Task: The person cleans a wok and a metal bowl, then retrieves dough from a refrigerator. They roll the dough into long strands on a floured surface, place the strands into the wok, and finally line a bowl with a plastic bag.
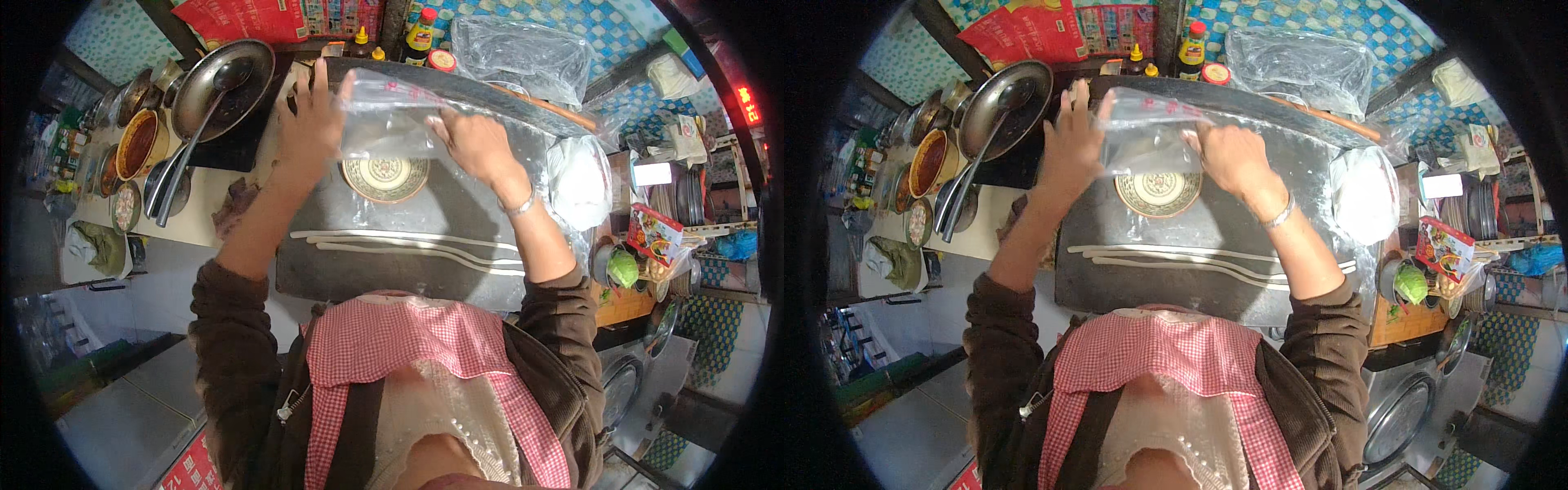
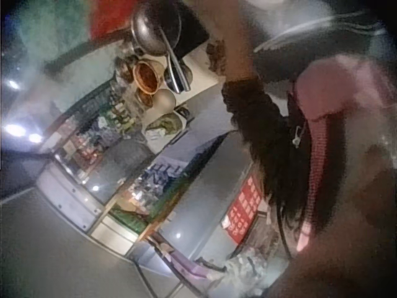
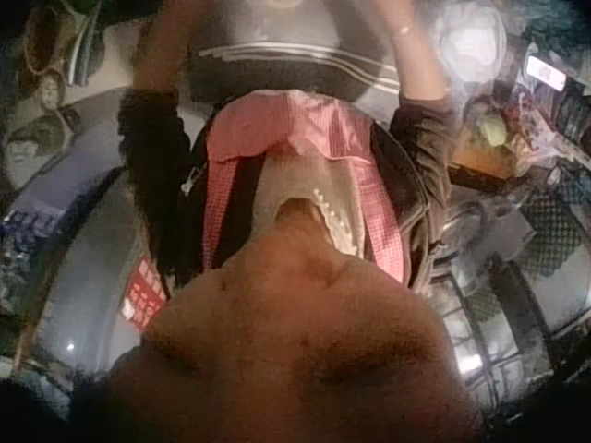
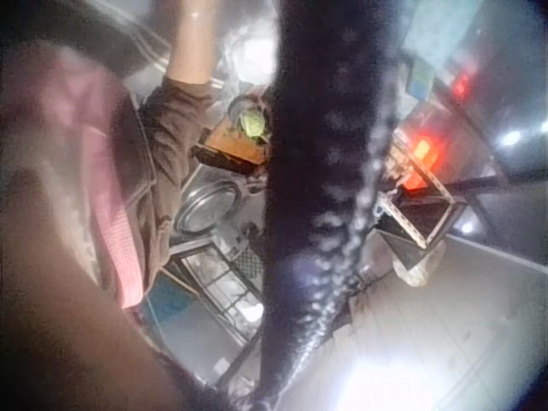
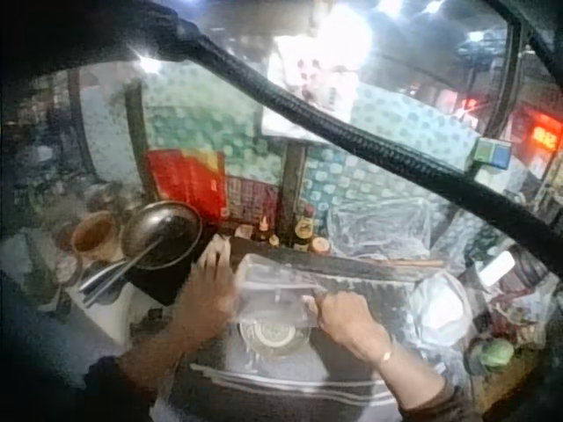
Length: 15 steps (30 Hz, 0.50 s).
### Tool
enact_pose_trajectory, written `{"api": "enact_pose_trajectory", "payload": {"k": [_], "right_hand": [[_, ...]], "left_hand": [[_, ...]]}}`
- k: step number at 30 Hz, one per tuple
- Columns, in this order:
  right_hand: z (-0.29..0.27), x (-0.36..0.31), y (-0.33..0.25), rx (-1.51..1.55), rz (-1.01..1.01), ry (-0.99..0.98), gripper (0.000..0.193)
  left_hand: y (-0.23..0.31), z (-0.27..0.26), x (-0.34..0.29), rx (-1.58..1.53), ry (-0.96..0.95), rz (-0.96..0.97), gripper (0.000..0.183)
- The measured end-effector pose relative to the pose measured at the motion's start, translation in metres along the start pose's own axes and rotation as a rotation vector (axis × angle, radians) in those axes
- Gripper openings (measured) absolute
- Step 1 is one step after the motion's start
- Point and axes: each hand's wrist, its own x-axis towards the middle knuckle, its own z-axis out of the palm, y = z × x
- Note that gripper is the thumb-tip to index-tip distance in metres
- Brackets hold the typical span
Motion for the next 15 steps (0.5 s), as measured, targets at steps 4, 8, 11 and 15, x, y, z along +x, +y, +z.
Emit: {"api": "enact_pose_trajectory", "payload": {"k": [4,8,11,15], "right_hand": [[0.055,-0.035,0.018,-0.021,0.072,-0.155,0.042],[0.105,-0.042,0.018,-0.094,0.184,-0.36,0.04],[0.153,-0.051,0.034,-0.15,0.138,-0.184,0.032],[0.117,-0.065,0.012,-0.098,-0.004,-0.253,0.035]], "left_hand": [[0.04,0.006,-0.047,-0.258,-0.271,-0.052,0.126],[0.081,0.041,-0.071,-0.296,-0.714,-0.121,0.112],[0.092,0.057,-0.071,-0.377,-0.761,-0.168,0.115],[0.083,0.077,-0.078,-0.316,-0.685,-0.177,0.127]]}}
